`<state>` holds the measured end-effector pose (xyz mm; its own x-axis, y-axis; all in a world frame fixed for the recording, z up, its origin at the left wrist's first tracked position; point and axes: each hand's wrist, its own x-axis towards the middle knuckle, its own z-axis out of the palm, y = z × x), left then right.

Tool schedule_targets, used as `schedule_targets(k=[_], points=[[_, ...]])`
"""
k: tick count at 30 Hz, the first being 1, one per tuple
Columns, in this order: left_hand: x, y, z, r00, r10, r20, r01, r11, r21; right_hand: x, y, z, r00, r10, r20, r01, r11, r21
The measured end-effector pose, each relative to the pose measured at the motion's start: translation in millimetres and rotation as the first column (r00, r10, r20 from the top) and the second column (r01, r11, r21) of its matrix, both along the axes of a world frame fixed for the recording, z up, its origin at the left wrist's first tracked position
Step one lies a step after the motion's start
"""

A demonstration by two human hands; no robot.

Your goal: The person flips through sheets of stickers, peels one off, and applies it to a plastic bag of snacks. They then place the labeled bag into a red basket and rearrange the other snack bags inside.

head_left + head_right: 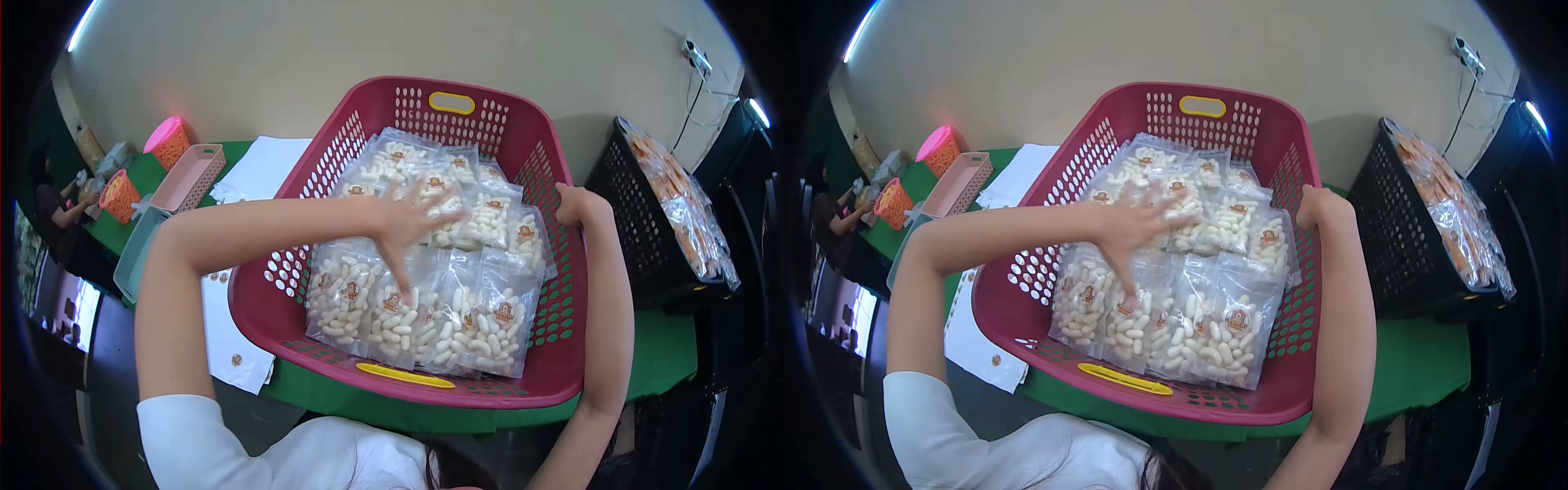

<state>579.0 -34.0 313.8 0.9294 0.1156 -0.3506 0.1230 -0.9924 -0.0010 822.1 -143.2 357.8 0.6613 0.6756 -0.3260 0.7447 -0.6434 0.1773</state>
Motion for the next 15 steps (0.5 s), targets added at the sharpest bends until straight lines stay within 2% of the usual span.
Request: schedule_targets(k=[1, 5, 7, 8, 13, 15], points=[[13, -13, -8, 0.998, -0.07, 0.007, 0.07, 0.997, -0.011, -2, -2, 2, 1.0, 0.008, -0.001, -0.008, 1.0, 0.019], [44, -37, -49, 0.995, -0.089, -0.047, 0.083, 0.99, -0.114, 5, -4, -1, 1.0, 0.009, -0.013, -0.008, 1.0, 0.011], [44, -37, -62, 0.994, -0.102, -0.028, 0.099, 0.992, -0.073, 8, -1, -2, 1.0, 0.006, -0.013, -0.006, 1.0, -0.004], [44, -32, -68, 0.993, -0.118, 0.015, 0.119, 0.986, -0.114, 9, 1, -3, 1.0, 0.009, -0.011, -0.009, 1.0, -0.005], [56, -32, -77, 0.993, -0.117, -0.024, 0.113, 0.982, -0.149, -2, 2, 3, 0.998, -0.048, -0.031, 0.045, 0.996, -0.077], [55, -32, -78, 0.994, -0.109, -0.012, 0.107, 0.986, -0.131, 1, 0, -4, 1.0, 0.003, -0.004, -0.002, 0.994, 0.109]])
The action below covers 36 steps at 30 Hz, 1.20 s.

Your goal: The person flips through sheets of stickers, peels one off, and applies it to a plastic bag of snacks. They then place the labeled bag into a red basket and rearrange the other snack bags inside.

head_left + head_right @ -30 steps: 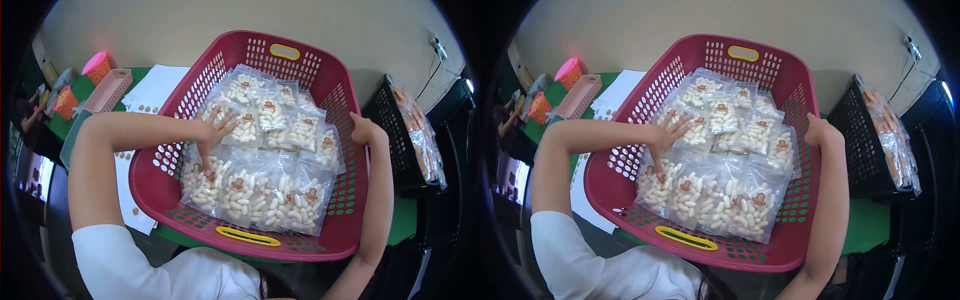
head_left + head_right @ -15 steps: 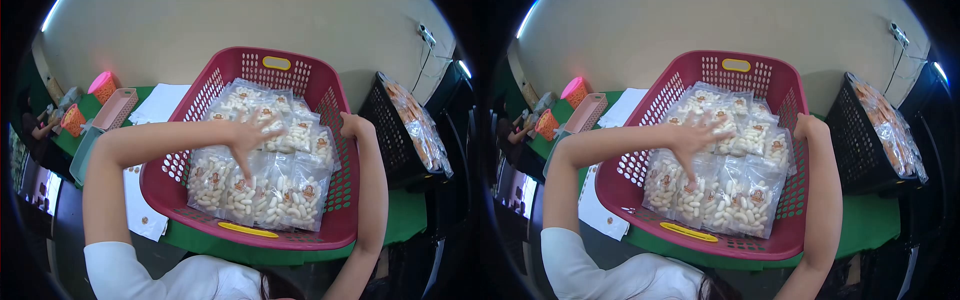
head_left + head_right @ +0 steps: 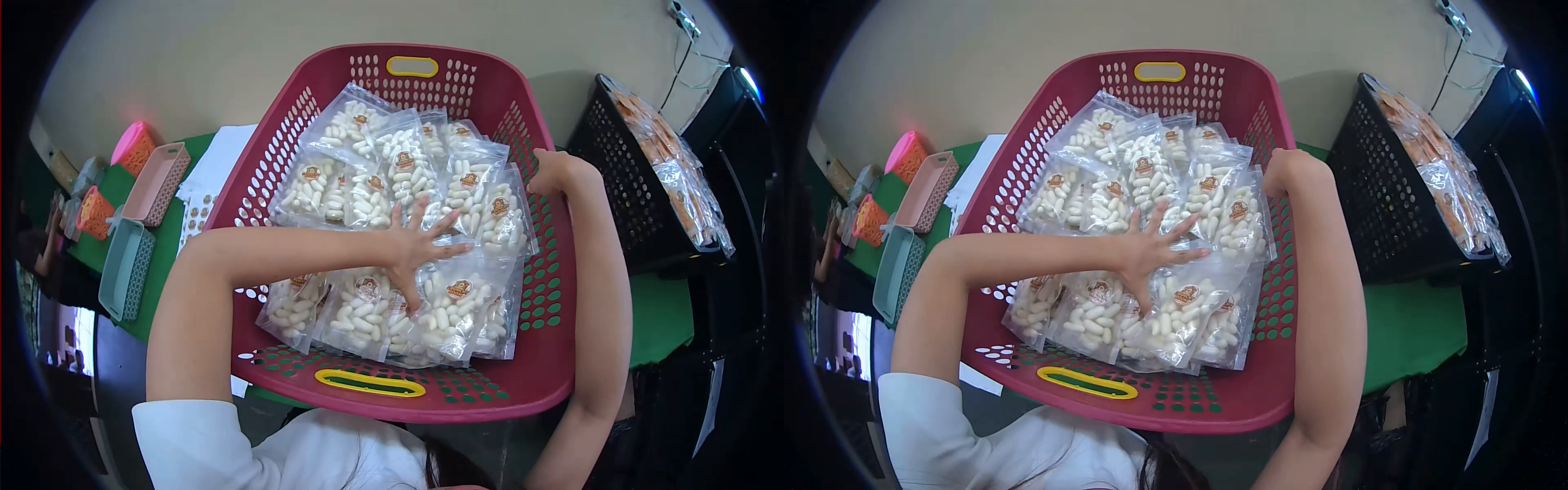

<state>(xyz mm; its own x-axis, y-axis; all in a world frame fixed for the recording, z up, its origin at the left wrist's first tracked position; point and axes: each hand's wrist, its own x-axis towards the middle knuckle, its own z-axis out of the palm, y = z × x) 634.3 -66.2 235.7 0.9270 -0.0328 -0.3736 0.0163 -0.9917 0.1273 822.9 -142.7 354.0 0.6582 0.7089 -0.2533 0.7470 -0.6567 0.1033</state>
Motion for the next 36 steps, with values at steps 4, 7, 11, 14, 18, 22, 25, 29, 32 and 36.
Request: schedule_targets(k=[4, 7, 11, 14, 18, 22, 25, 29, 32, 36], points=[[-6, 1, 9, 1.0, 0.004, 0.022, -0.004, 1.0, 0.008, 2, 0, -3, 1.0, 0.01, 0.008, -0.01, 1.0, -0.004], [-11, 6, 33, 1.0, 0.031, -0.008, -0.031, 0.999, -0.023, 6, -1, -5, 1.0, -0.001, -0.009, 0.002, 0.998, 0.056], [7, 49, 76, 0.991, 0.077, 0.107, -0.065, 0.991, -0.113, 11, 1, -7, 1.0, 0.009, 0.012, -0.01, 1.0, 0.03], [26, 74, 62, 0.747, 0.612, 0.259, -0.52, 0.781, -0.347, 10, 2, -9, 1.0, 0.004, -0.011, -0.004, 1.0, 0.028], [36, 83, 9, 0.659, 0.687, 0.307, -0.689, 0.714, -0.121, 7, 2, -6, 1.0, -0.007, 0.028, 0.006, 0.998, 0.057], [27, 95, 9, 0.853, 0.504, 0.132, -0.487, 0.861, -0.146, 11, 5, -9, 1.0, 0.006, 0.029, -0.007, 1.0, 0.015], [25, 105, 16, 0.946, 0.306, 0.11, -0.293, 0.949, -0.119, 7, 5, -6, 0.999, -0.014, 0.03, 0.014, 1.0, 0.001], [49, 84, 28, 0.817, 0.469, 0.336, -0.465, 0.88, -0.098, 1, 5, 3, 0.998, -0.032, -0.052, 0.023, 0.987, -0.161], [78, 82, 16, 0.804, 0.483, 0.347, -0.472, 0.873, -0.12, 5, 4, -9, 0.997, -0.04, 0.06, 0.038, 0.999, 0.026], [114, 78, 11, 0.768, 0.532, 0.357, -0.53, 0.84, -0.112, 12, 8, -15, 0.998, -0.012, 0.058, 0.012, 1.0, 0.007]])
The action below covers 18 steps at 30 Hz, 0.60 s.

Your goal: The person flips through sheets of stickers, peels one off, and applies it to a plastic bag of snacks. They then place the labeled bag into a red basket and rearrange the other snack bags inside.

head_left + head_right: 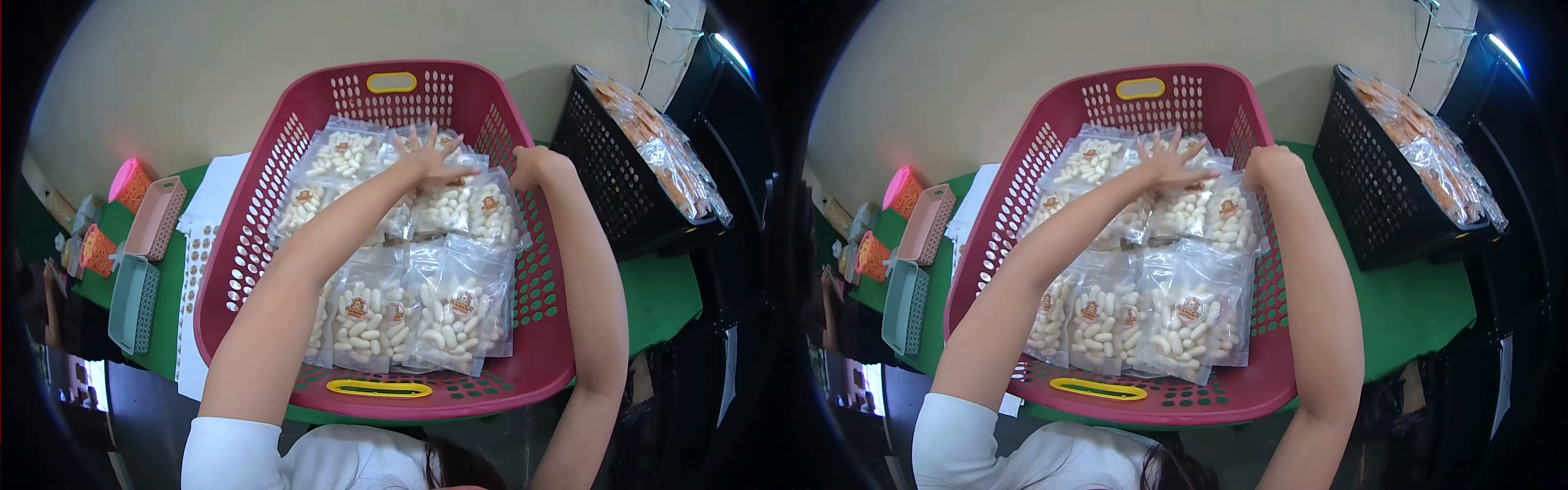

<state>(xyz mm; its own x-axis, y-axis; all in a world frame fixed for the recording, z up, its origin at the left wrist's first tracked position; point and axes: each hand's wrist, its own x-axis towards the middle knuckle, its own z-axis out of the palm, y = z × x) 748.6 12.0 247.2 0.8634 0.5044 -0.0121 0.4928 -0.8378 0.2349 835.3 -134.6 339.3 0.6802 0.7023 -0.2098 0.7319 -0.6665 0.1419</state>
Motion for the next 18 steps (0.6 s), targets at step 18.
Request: schedule_targets(k=[18], points=[[53, -15, -52, 0.948, 0.319, -0.019, -0.319, 0.947, -0.031, -10, -5, 20, 0.99, -0.045, -0.137, 0.029, 0.993, -0.114]])
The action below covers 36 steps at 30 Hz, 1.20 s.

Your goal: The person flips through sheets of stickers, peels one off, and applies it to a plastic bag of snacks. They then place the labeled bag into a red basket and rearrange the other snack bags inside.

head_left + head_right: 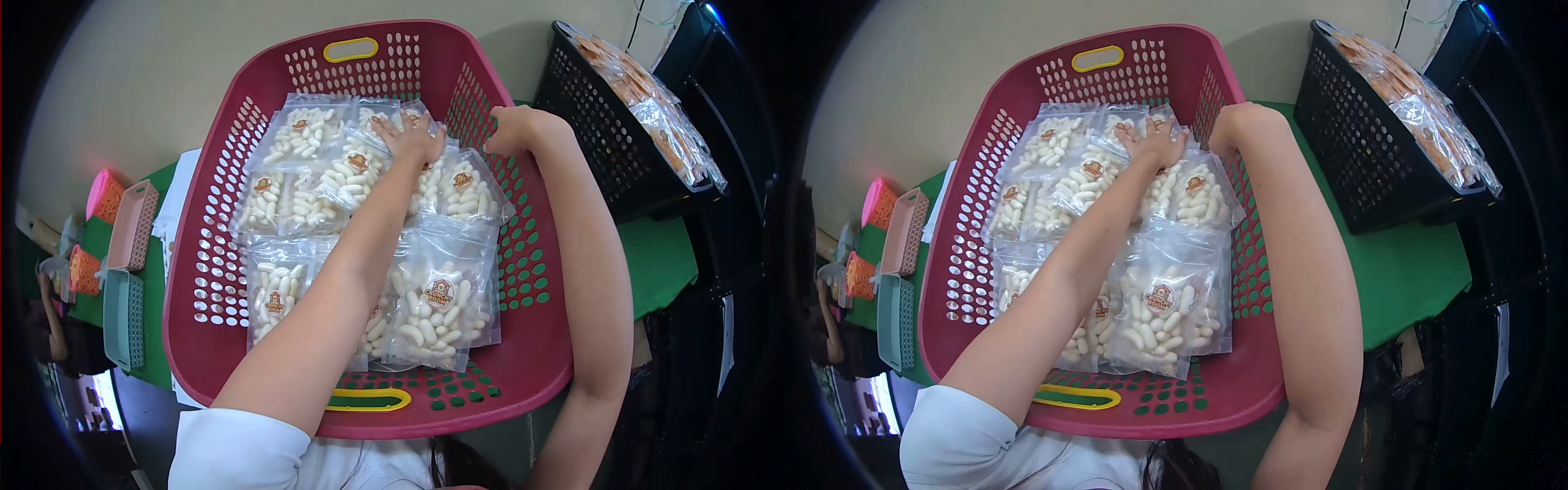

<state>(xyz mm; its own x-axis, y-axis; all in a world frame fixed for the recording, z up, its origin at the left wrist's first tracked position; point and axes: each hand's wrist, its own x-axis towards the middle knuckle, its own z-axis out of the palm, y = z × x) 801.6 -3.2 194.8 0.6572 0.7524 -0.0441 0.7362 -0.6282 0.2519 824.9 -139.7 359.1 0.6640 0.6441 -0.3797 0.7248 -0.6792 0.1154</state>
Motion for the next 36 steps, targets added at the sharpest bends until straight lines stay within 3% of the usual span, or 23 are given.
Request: schedule_targets(k=[5, 7, 8, 10, 11, 13, 15, 16, 17, 18, 20, 24, 27, 29, 31, 36], points=[[1, 2, 12, 0.999, -0.018, -0.04, 0.016, 0.999, -0.048, 4, 1, -5, 1.0, 0.022, 0.022, -0.022, 1.0, 0.004], [2, 6, 23, 0.973, 0.048, 0.228, 0.008, 0.971, -0.24, 8, 4, -14, 0.999, -0.005, 0.052, 0.0, 0.997, 0.083], [2, 10, 34, 0.971, 0.033, 0.236, 0.022, 0.974, -0.226, 10, 4, -15, 0.997, -0.016, 0.077, 0.006, 0.991, 0.135], [-9, 12, 71, 0.918, -0.148, 0.367, 0.261, 0.923, -0.283, 9, 3, -9, 0.997, -0.066, 0.028, 0.062, 0.991, 0.117], [-16, 11, 84, 0.893, -0.376, 0.247, 0.421, 0.892, -0.164, 10, 2, -9, 1.0, -0.016, 0.004, 0.016, 0.997, 0.081], [-42, -12, 104, 0.739, -0.673, -0.027, 0.673, 0.739, -0.02, 14, -6, -4, 0.988, 0.122, -0.097, -0.127, 0.991, -0.047], [-73, -48, 109, 0.53, -0.821, -0.209, 0.797, 0.567, -0.206, 17, 2, -3, 0.991, 0.068, -0.117, -0.075, 0.996, -0.056], [-84, -66, 105, 0.504, -0.819, -0.275, 0.793, 0.565, -0.229, 18, 6, -5, 0.991, 0.019, -0.135, -0.03, 0.997, -0.077], [-91, -83, 100, 0.476, -0.812, -0.337, 0.786, 0.565, -0.252, 20, 6, -13, 0.995, 0.027, -0.092, -0.026, 1.0, 0.016], [-97, -95, 96, 0.479, -0.809, -0.34, 0.782, 0.569, -0.254, 23, 5, -15, 0.995, 0.032, -0.096, -0.031, 0.999, 0.017], [-107, -114, 86, 0.593, -0.754, -0.282, 0.717, 0.654, -0.242, 22, 0, -14, 0.994, 0.087, -0.06, -0.078, 0.988, 0.136], [-111, -130, 60, 0.657, -0.691, -0.301, 0.697, 0.709, -0.108, 13, 2, -7, 0.995, 0.048, -0.09, -0.053, 0.997, -0.05], [-114, -127, 58, 0.661, -0.704, -0.26, 0.707, 0.7, -0.098, 23, 1, -14, 0.991, 0.118, -0.056, -0.115, 0.992, 0.059], [-116, -125, 56, 0.682, -0.704, -0.198, 0.707, 0.704, -0.068, 11, -6, -2, 0.987, 0.151, -0.051, -0.149, 0.988, 0.036], [-127, -116, 60, 0.664, -0.742, -0.098, 0.744, 0.668, -0.011, 9, -7, 1, 0.986, 0.163, -0.043, -0.161, 0.986, 0.034], [-182, -75, 96, 0.736, -0.671, -0.082, 0.673, 0.74, -0.016, 1, -7, 4, 0.994, 0.112, -0.01, -0.112, 0.994, 0.015]])
